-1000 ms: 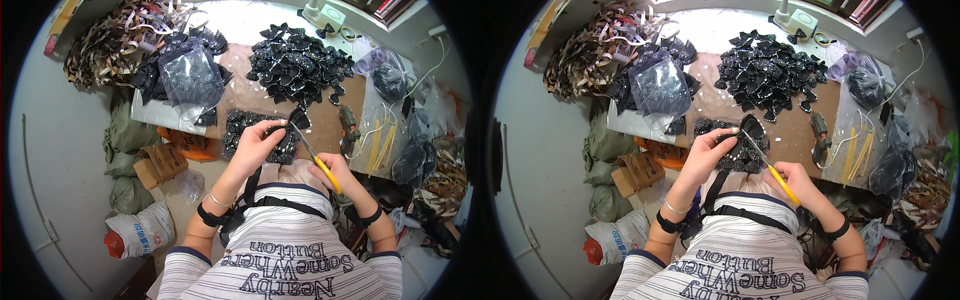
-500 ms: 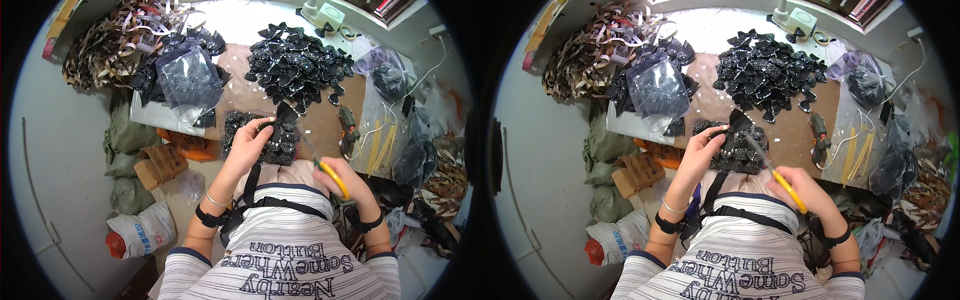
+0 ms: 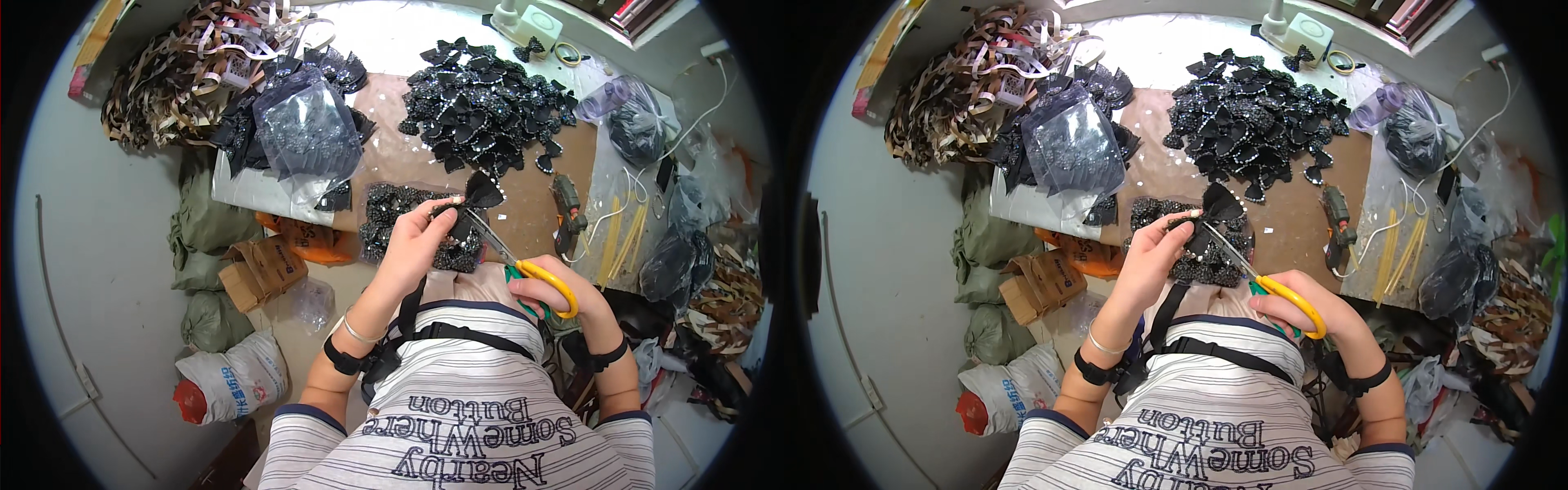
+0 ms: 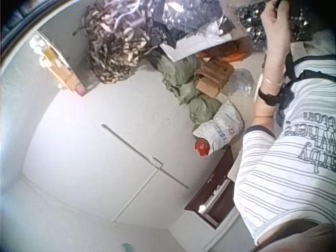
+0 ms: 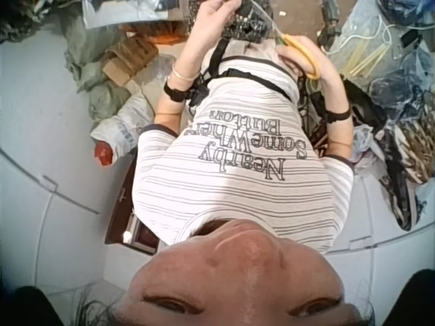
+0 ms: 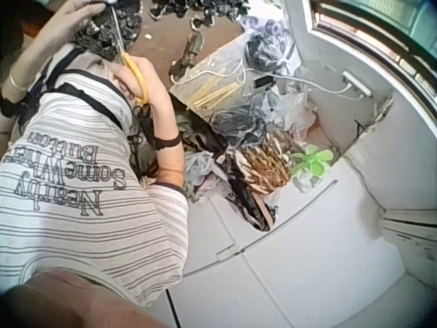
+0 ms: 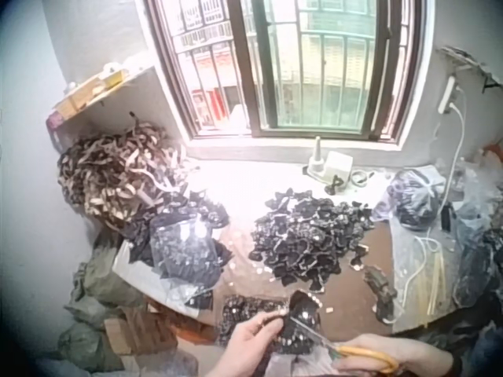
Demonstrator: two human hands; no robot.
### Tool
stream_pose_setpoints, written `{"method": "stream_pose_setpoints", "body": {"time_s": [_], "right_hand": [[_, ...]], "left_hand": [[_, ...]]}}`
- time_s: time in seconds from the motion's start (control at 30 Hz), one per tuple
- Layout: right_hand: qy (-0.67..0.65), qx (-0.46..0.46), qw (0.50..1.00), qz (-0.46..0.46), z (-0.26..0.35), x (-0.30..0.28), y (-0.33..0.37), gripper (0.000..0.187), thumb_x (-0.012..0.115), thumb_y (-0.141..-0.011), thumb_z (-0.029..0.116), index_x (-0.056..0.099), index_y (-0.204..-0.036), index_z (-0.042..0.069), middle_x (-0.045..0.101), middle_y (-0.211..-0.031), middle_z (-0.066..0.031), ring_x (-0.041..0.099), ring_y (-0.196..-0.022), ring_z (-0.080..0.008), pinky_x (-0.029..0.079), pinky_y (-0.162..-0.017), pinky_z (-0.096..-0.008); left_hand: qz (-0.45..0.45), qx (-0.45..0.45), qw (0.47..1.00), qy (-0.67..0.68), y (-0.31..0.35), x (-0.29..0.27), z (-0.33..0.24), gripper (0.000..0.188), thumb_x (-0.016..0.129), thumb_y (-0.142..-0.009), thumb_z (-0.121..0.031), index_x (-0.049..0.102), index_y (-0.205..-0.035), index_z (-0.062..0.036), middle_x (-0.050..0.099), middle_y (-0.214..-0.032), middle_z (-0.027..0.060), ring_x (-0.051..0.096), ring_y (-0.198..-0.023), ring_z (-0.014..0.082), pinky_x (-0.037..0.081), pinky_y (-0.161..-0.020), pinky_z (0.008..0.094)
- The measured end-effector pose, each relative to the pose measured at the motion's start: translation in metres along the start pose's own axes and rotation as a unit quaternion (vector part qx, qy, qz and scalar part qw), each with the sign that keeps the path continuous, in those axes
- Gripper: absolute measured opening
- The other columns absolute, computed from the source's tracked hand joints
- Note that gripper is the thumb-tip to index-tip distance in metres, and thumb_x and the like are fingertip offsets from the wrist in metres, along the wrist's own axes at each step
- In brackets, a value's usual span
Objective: The person sits at a cluttered workbench and uses yellow-handled scissors to trim the edges of small, black, sequined fabric bows. They pick up individual bows from a pile, snip the excess material, and place the finished items onto a growing stack on the table.
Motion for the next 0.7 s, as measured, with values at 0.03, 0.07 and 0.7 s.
{"method": "stream_pose_setpoints", "body": {"time_s": [0.03,0.07,0.7], "right_hand": [[0.004,-0.004,1.000,-0.005,0.000,0.000,0.000,0.030,0.055,-0.093,0.027,0.055,-0.076,0.002,0.054,-0.057,-0.0003,0.050,-0.044,-0.0064,0.039,-0.042,-0.0228],[0.008,-0.009,1.000,-0.009,0.000,0.000,-0.001,0.030,0.055,-0.093,0.027,0.055,-0.076,0.002,0.054,-0.057,-0.0001,0.050,-0.044,-0.0062,0.039,-0.042,-0.0227],[-0.201,-0.006,0.978,0.048,-0.005,0.013,-0.009,0.033,0.055,-0.087,0.025,0.052,-0.063,0.003,0.045,-0.048,-0.0008,0.042,-0.041,-0.0086,0.033,-0.038,-0.0242]], "left_hand": [[0.008,-0.036,0.997,0.071,0.001,0.004,0.002,0.028,0.055,-0.094,-0.012,0.060,-0.118,0.0011,0.065,-0.094,0.0028,0.058,-0.074,0.0045,0.047,-0.065,0.0195],[0.010,-0.041,0.996,0.076,0.001,0.003,0.003,0.028,0.054,-0.094,-0.012,0.060,-0.118,0.0015,0.066,-0.096,0.0028,0.059,-0.077,0.0046,0.048,-0.067,0.0192],[0.070,-0.061,0.988,0.125,0.007,0.013,0.007,0.029,0.056,-0.094,-0.008,0.056,-0.121,0.0024,0.066,-0.104,0.0042,0.062,-0.089,0.0074,0.051,-0.080,0.0231]]}}
Point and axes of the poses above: each hand's wrist, its own y-axis away from the middle knuckle, its own x-axis out of the palm, z = x × y, the point moved 10 cm from there along -y, towards the middle knuckle
